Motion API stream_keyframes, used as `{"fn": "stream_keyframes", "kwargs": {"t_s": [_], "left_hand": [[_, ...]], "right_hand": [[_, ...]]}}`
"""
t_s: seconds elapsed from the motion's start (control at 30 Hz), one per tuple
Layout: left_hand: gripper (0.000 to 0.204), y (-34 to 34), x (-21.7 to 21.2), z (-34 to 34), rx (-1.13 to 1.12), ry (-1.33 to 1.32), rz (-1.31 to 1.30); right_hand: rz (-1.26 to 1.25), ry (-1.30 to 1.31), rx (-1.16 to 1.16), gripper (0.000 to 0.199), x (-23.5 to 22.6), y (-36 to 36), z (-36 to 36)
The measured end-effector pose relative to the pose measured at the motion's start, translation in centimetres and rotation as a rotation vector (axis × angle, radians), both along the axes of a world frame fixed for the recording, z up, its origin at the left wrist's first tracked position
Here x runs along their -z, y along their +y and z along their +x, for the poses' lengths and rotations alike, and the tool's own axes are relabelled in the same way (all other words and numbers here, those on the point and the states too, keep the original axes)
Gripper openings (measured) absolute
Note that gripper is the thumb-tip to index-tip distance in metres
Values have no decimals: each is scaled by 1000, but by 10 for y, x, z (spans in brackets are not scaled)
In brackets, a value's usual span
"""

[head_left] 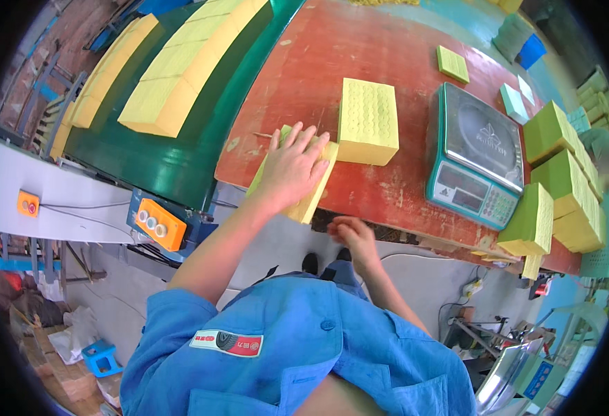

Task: The recorder weighs stacks of yellow paper or foam sheets on a digital scale and kemudian stacks them on a nearby table.

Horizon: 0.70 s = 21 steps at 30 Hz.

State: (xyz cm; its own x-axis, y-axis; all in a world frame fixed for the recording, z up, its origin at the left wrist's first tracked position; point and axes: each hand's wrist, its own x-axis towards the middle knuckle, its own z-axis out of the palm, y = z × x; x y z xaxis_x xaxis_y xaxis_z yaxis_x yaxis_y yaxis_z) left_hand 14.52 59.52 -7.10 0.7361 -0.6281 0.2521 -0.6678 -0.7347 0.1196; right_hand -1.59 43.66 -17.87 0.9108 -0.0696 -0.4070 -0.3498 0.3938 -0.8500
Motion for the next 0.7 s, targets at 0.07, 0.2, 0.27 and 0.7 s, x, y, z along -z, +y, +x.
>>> {"fn": "stream_keyframes", "kwargs": {"t_s": [0.07, 0.2, 0.27, 0.7], "left_hand": [[52, 10, -5, -11, 19, -8, 17], [54, 12, -15, -22, 25, -32, -63], [55, 20, -16, -31, -62, 3, -124], [48, 84, 17, -24, -19, 1213, -1248]], "right_hand": [[180, 115, -4, 32, 11, 31, 5], [683, -53, -46, 44, 11, 53, 24], [692, -31, -36, 48, 9, 54, 24], [-588, -860, -206, 56, -149, -33, 19]]}}
